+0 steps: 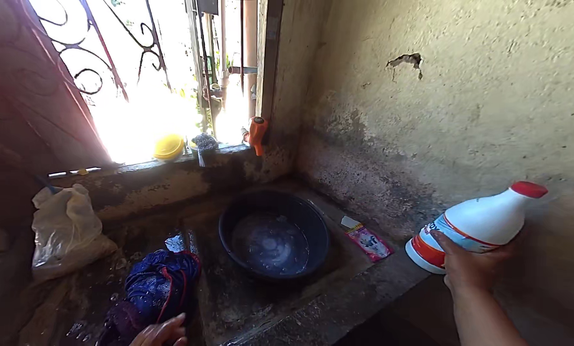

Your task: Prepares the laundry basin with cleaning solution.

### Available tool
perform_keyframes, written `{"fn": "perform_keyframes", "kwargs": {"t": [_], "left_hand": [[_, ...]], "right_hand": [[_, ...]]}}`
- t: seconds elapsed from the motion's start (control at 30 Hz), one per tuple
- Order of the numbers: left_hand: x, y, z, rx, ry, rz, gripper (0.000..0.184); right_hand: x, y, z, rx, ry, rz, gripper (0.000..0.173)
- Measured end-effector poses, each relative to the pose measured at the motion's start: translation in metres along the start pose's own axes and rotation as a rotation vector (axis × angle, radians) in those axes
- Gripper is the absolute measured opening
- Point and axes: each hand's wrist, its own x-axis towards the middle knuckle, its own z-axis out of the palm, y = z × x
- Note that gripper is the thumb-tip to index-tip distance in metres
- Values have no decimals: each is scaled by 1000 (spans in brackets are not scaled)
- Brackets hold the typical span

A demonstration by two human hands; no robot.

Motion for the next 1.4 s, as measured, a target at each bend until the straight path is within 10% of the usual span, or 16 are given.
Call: {"fn": "perform_keyframes", "kwargs": {"t": [0.47, 0.67, 0.77, 0.97, 1.1, 1.27, 1.4], "left_hand": [[215, 158, 31, -679, -382, 345, 45], [218, 157, 24, -378, -176, -207, 16], [218, 160, 3, -471, -330, -459, 41], [222, 142, -42, 236, -482, -182, 33], [224, 132, -73, 739, -57, 12, 51], [189, 107, -116, 356, 217, -199, 53], [81, 71, -59, 215, -243, -376, 56]], "right_hand": [[-242, -164, 13, 699, -1437, -29, 94], [-260, -197, 38, 369, -1371, 237, 110], [-257, -193, 55, 430, -1348, 419, 112], [-250, -201, 66, 337, -1413, 248, 112], [-255, -212, 80, 424, -1360, 454, 100], [-253, -197, 128, 620, -919, 1153, 52], [-258, -196, 169, 603, -759, 1271, 56]]}}
